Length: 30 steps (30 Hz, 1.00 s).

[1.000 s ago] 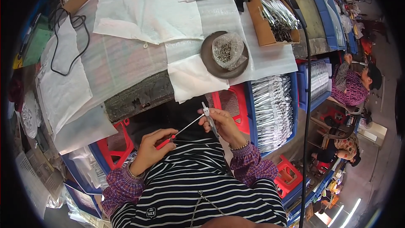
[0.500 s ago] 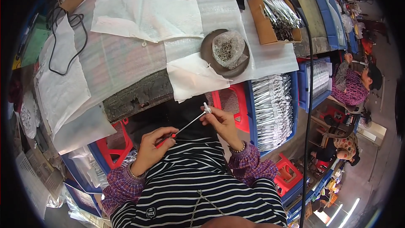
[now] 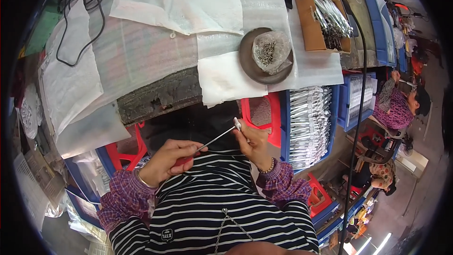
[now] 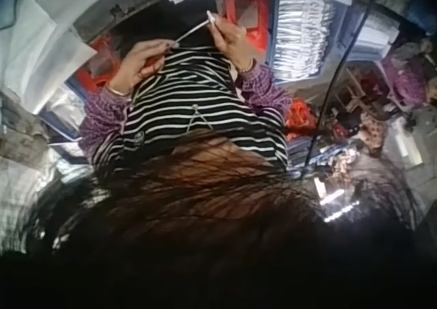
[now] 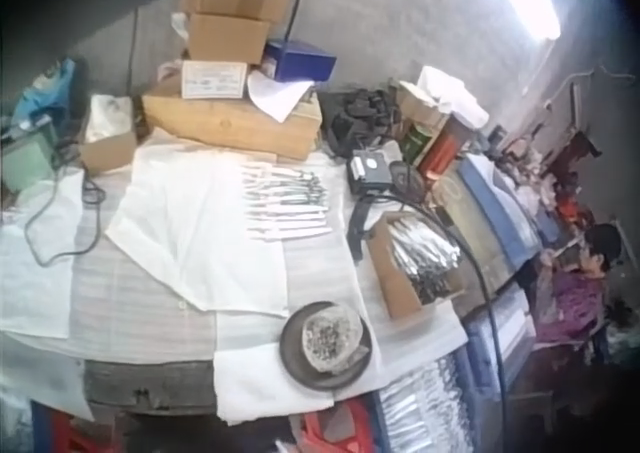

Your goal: Assemble small metal rods by attaching white plastic tips using a handheld pusher tool.

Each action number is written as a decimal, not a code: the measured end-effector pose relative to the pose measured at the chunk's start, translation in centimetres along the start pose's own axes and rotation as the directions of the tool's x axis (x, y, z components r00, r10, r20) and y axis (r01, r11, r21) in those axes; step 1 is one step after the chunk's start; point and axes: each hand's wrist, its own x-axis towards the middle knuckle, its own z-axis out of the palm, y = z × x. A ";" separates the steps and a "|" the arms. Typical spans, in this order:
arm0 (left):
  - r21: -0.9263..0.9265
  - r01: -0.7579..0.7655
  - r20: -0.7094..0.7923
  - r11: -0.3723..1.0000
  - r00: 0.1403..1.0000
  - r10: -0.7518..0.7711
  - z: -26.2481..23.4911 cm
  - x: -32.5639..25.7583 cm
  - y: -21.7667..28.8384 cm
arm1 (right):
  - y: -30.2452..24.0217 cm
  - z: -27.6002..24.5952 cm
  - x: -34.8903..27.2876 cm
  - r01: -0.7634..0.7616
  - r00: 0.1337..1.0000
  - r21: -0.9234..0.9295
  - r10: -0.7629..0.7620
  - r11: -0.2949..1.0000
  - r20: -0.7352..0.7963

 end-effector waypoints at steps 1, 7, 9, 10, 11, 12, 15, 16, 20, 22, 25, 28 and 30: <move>0.078 -0.052 -0.093 0.996 0.994 0.059 0.5 -0.1 0.1 | 0.0 0.1 0.0 -0.005 1.000 0.000 0.005 1.000 0.000; 0.519 -0.349 -0.164 0.780 0.855 0.492 0.1 0.8 -2.2 | 0.2 0.3 -0.1 -0.011 0.999 -0.009 0.012 1.000 0.033; 0.651 -0.363 -0.137 0.667 0.807 0.574 0.5 0.6 -1.9 | 0.2 0.4 -0.1 -0.014 1.000 0.026 0.013 1.000 0.018; 0.764 -0.363 -0.095 0.534 0.755 0.649 0.6 0.5 -1.8 | 0.2 0.5 -0.1 -0.016 1.000 0.026 0.015 1.000 0.017; 0.764 -0.362 -0.097 0.534 0.754 0.649 0.6 0.6 -2.0 | 0.2 0.6 -0.2 -0.045 0.999 0.039 0.044 0.998 0.026; 0.792 -0.426 -0.038 0.438 0.681 0.731 0.5 0.7 -2.3 | 0.2 0.6 -0.2 -0.074 0.997 0.051 0.072 0.996 0.037; 0.841 -0.470 0.048 0.269 0.560 0.827 0.5 1.1 -2.8 | 0.7 0.9 -0.4 -0.083 0.996 0.058 0.080 0.995 0.046; 0.866 -0.456 0.073 0.205 0.521 0.851 0.5 1.2 -2.9 | 0.9 1.0 -0.4 -0.082 0.996 0.058 0.080 0.995 0.046; 0.924 -0.353 0.084 0.144 0.558 0.825 0.8 0.9 -2.7 | 1.2 1.2 -0.6 -0.103 0.994 0.090 0.100 0.991 0.035; 0.936 -0.337 0.104 0.098 0.534 0.839 0.9 1.1 -2.6 | 1.2 1.2 -0.4 -0.116 0.993 0.089 0.115 0.989 0.025; 0.937 -0.335 0.101 0.099 0.532 0.841 0.7 1.3 -2.4 | 1.1 1.1 -0.1 -0.146 0.989 0.103 0.144 0.984 0.025; 0.901 -0.407 0.099 0.151 0.532 0.841 0.4 1.5 -2.0 | 0.8 0.8 0.2 -0.199 0.979 0.071 0.195 0.977 0.055; 0.890 -0.418 0.088 0.183 0.551 0.830 0.8 1.0 -1.6 | 0.1 0.6 0.4 -0.404 0.915 0.227 0.389 0.886 0.110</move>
